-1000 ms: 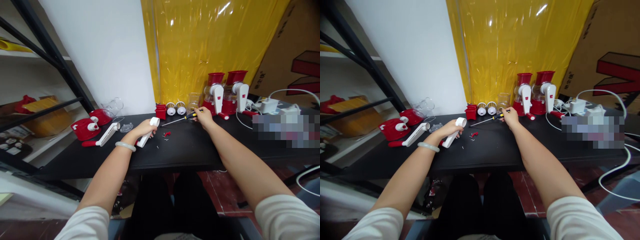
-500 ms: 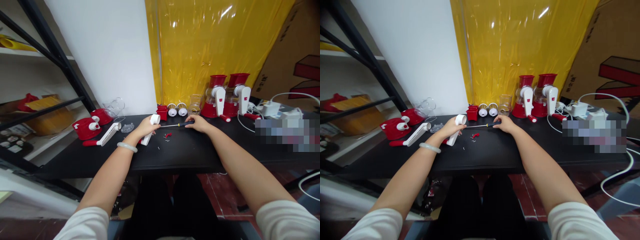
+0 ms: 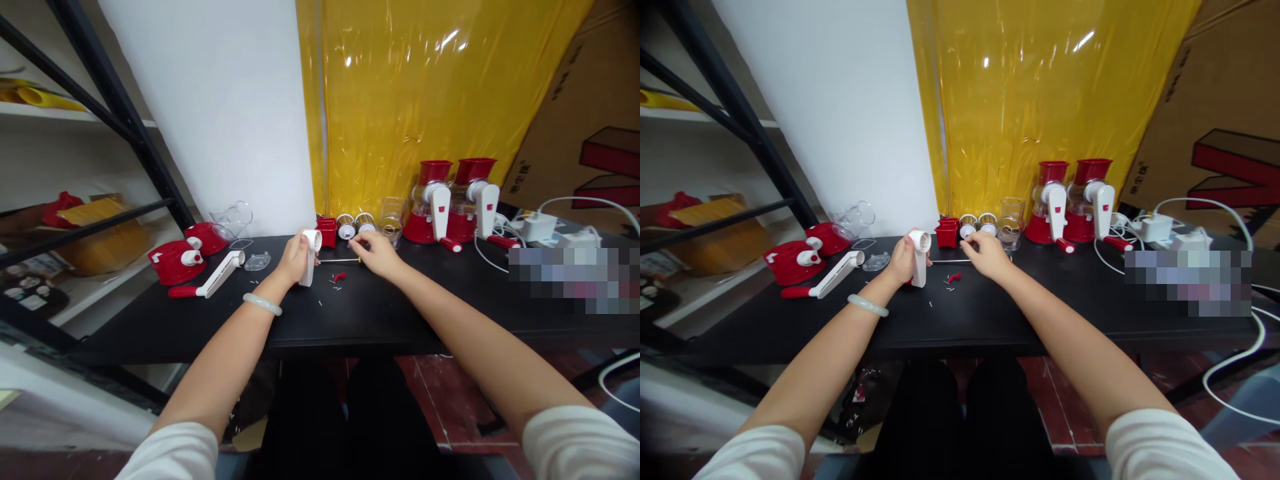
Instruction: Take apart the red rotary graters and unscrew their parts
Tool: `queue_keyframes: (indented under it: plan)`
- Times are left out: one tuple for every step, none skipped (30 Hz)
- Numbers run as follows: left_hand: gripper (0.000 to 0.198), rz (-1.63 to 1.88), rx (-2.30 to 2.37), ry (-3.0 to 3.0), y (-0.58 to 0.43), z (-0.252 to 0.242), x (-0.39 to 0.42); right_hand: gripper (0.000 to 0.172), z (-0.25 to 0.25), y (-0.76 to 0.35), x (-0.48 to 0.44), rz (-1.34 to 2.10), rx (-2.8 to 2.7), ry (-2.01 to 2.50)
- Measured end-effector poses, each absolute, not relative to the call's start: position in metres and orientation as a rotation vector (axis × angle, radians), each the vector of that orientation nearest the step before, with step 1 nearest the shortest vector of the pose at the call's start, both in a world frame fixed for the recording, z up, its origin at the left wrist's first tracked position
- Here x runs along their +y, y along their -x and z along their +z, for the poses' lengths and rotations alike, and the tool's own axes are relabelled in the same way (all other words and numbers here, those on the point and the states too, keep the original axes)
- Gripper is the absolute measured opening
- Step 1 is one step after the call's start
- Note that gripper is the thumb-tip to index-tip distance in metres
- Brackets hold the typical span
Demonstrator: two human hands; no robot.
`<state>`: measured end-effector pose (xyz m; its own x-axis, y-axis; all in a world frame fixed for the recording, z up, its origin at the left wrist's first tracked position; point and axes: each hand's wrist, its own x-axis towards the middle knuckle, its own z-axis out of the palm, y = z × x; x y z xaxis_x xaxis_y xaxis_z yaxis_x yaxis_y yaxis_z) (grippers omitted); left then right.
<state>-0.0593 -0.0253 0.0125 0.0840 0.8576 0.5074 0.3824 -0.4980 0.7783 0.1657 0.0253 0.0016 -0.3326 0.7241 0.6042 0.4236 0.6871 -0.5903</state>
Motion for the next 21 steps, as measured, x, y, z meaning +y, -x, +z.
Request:
queue_keyframes:
  plan:
    - [0.070,1.411,1.232,-1.983,0.058,0.013,-0.027,0.026,0.005,-0.153,0.018,0.625,-1.964,0.812]
    - [0.067,1.425,1.244,-2.050,0.057,0.013,-0.029,0.031,0.007,-0.140,0.011,0.828,-1.949,0.752]
    - [0.065,1.441,1.259,-2.112,0.056,0.014,-0.030,0.032,0.008,-0.128,0.006,0.988,-1.931,0.704]
    - [0.063,1.458,1.286,-2.160,0.054,0.014,-0.032,0.033,0.009,-0.116,0.001,1.114,-1.900,0.669]
    - [0.060,1.477,1.327,-2.187,0.053,0.014,-0.033,0.034,0.010,-0.106,-0.002,1.214,-1.844,0.650]
    - [0.058,1.493,1.378,-2.194,0.051,0.014,-0.034,0.035,0.010,-0.098,-0.004,1.296,-1.777,0.646]
    - [0.055,1.506,1.433,-2.190,0.050,0.014,-0.034,0.036,0.010,-0.091,-0.004,1.361,-1.705,0.647]
    - [0.051,1.513,1.485,-2.189,0.049,0.014,-0.035,0.037,0.009,-0.086,-0.005,1.406,-1.638,0.643]
    - [0.047,1.514,1.528,-2.197,0.048,0.014,-0.036,0.038,0.009,-0.082,-0.004,1.434,-1.585,0.630]
    - [0.042,1.509,1.563,-2.220,0.047,0.014,-0.036,0.038,0.008,-0.080,-0.004,1.446,-1.549,0.605]
    - [0.037,1.495,1.594,-2.254,0.046,0.014,-0.037,0.040,0.006,-0.079,-0.003,1.446,-1.525,0.574]
    - [0.034,1.475,1.621,-2.287,0.045,0.014,-0.038,0.041,0.005,-0.079,-0.003,1.439,-1.509,0.543]
    - [0.031,1.457,1.645,-2.314,0.043,0.014,-0.039,0.043,0.003,-0.080,-0.003,1.434,-1.496,0.515]
    - [0.029,1.441,1.667,-2.333,0.042,0.015,-0.040,0.045,0.001,-0.081,-0.003,1.437,-1.484,0.494]
    - [0.028,1.424,1.688,-2.350,0.041,0.015,-0.041,0.046,-0.001,-0.083,-0.003,1.445,-1.477,0.480]
    - [0.028,1.404,1.706,-2.370,0.040,0.016,-0.042,0.047,-0.002,-0.084,-0.004,1.454,-1.473,0.473]
    - [0.029,1.387,1.726,-2.389,0.039,0.016,-0.042,0.046,-0.004,-0.085,-0.004,1.460,-1.473,0.471]
    - [0.030,1.369,1.745,-2.411,0.039,0.017,-0.043,0.046,-0.005,-0.086,-0.004,1.460,-1.475,0.475]
    - [0.031,1.351,1.763,-2.433,0.039,0.017,-0.043,0.045,-0.005,-0.087,-0.004,1.452,-1.474,0.484]
    - [0.032,1.330,1.779,-2.455,0.039,0.018,-0.043,0.045,-0.005,-0.088,-0.005,1.438,-1.470,0.494]
    - [0.033,1.312,1.795,-2.474,0.039,0.018,-0.044,0.045,-0.005,-0.088,-0.005,1.422,-1.465,0.503]
